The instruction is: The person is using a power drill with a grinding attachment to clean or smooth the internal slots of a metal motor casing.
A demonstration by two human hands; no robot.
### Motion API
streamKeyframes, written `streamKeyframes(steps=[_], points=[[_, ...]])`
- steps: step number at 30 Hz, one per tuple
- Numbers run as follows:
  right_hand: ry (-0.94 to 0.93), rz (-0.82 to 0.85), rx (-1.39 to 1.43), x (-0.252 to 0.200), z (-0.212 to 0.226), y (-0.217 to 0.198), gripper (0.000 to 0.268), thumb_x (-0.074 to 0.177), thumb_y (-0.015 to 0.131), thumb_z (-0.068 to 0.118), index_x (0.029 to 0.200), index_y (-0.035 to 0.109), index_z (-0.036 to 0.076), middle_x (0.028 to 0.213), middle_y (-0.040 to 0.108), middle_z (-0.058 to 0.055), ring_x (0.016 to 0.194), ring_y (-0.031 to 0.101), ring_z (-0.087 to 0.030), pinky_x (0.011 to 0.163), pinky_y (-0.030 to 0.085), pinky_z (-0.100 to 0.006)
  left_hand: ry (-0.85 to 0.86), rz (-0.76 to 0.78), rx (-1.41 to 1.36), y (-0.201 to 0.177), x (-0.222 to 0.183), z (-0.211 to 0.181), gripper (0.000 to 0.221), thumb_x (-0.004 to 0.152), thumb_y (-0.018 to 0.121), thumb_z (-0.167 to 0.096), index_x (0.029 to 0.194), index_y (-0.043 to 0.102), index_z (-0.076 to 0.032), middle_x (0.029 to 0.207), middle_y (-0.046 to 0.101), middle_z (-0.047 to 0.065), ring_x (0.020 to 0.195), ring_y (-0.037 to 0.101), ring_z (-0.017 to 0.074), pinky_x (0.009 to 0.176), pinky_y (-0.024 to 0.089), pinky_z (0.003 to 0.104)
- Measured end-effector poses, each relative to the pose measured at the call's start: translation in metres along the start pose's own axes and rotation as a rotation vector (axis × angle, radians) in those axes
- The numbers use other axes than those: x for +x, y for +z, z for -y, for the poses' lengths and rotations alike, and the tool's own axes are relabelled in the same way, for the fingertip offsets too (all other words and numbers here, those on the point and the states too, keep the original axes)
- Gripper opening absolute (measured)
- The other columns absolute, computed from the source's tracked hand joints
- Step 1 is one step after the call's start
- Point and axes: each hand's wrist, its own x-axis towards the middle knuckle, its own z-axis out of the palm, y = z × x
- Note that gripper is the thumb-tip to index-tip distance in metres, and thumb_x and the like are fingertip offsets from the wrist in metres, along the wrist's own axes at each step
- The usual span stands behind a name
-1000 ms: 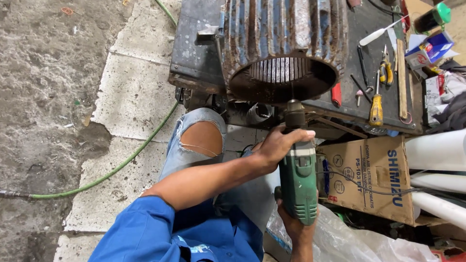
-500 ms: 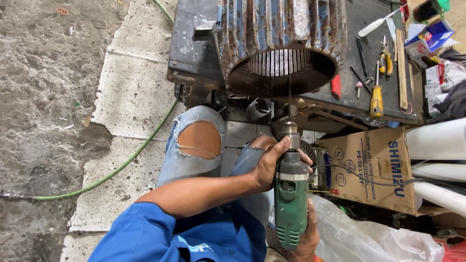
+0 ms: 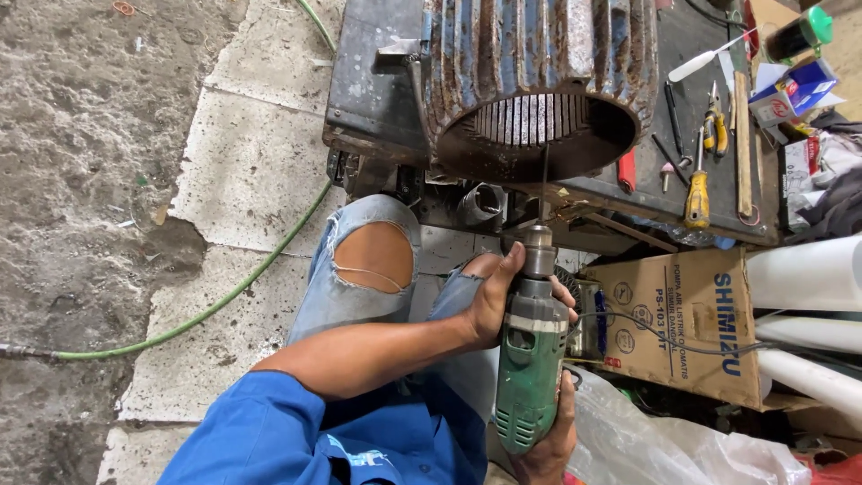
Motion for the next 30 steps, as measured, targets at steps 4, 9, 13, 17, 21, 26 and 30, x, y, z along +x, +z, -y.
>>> streamKeyframes(steps=[4, 9, 13, 17, 21, 26, 30], points=[[-0.012, -0.023, -0.023, 0.009, 0.011, -0.006, 0.097, 0.074, 0.082, 0.033, 0.153, 0.041, -0.006, 0.145, 0.059, -0.024, 0.118, 0.069, -0.041, 0.094, 0.058, -0.043, 0.001, 0.008, -0.073, -0.002, 0.003, 0.007, 0.085, 0.097, 0.046, -0.076, 0.1, 0.074, 0.004, 0.097, 0.075, 0.023, 0.089, 0.075, 0.0287, 0.085, 0.06, 0.039], [-0.053, 0.013, -0.008, 0.012, -0.002, -0.008, 0.086, 0.082, 0.075, 0.027, 0.152, 0.039, -0.008, 0.152, 0.053, -0.026, 0.126, 0.065, -0.046, 0.099, 0.056, -0.047, -0.015, 0.028, -0.118, -0.008, 0.01, 0.012, 0.089, 0.096, 0.044, -0.079, 0.101, 0.074, 0.005, 0.099, 0.075, 0.024, 0.086, 0.075, 0.0278, 0.082, 0.06, 0.039], [0.055, 0.059, 0.029, 0.017, -0.003, -0.013, 0.102, 0.071, 0.082, 0.033, 0.157, 0.037, 0.0, 0.143, 0.061, -0.027, 0.123, 0.065, -0.047, 0.096, 0.055, -0.049, -0.016, 0.033, -0.152, -0.011, 0.017, 0.016, 0.092, 0.097, 0.041, -0.08, 0.1, 0.074, 0.006, 0.098, 0.074, 0.026, 0.085, 0.074, 0.03, 0.08, 0.06, 0.041], [0.112, 0.097, 0.096, 0.05, 0.023, -0.024, 0.091, 0.076, 0.073, 0.025, 0.157, 0.036, 0.004, 0.146, 0.059, -0.028, 0.121, 0.065, -0.048, 0.09, 0.055, -0.051, 0.132, 0.088, -0.206, -0.003, 0.025, 0.002, 0.078, 0.099, 0.047, -0.074, 0.102, 0.071, -0.001, 0.105, 0.075, 0.017, 0.094, 0.074, 0.0323, 0.087, 0.058, 0.043], [0.235, 0.166, 0.211, 0.097, 0.048, -0.016, 0.105, 0.063, 0.074, 0.016, 0.16, 0.033, 0.006, 0.152, 0.055, -0.022, 0.124, 0.064, -0.039, 0.091, 0.054, -0.044, 0.169, 0.051, -0.129, 0.004, 0.043, -0.035, 0.085, 0.094, 0.044, -0.081, 0.097, 0.072, 0.0, 0.1, 0.076, 0.015, 0.087, 0.075, 0.0295, 0.076, 0.06, 0.042], [0.188, 0.173, 0.167, 0.088, 0.023, -0.013, 0.109, 0.064, 0.081, 0.024, 0.16, 0.031, 0.007, 0.16, 0.046, -0.021, 0.139, 0.052, -0.044, 0.109, 0.046, -0.049, 0.244, 0.005, -0.07, -0.001, 0.047, -0.022, 0.072, 0.101, 0.044, -0.071, 0.105, 0.063, -0.002, 0.098, 0.075, 0.016, 0.082, 0.074, 0.0276, 0.074, 0.062, 0.041], [0.243, 0.134, 0.166, 0.043, -0.019, -0.008, 0.112, 0.062, 0.083, 0.032, 0.16, 0.035, 0.007, 0.157, 0.049, -0.017, 0.139, 0.054, -0.036, 0.109, 0.044, -0.042, 0.223, -0.226, 0.192, 0.009, 0.028, 0.004, 0.076, 0.107, 0.036, -0.067, 0.091, 0.075, -0.003, 0.084, 0.075, 0.011, 0.069, 0.07, 0.0162, 0.065, 0.057, 0.029]])
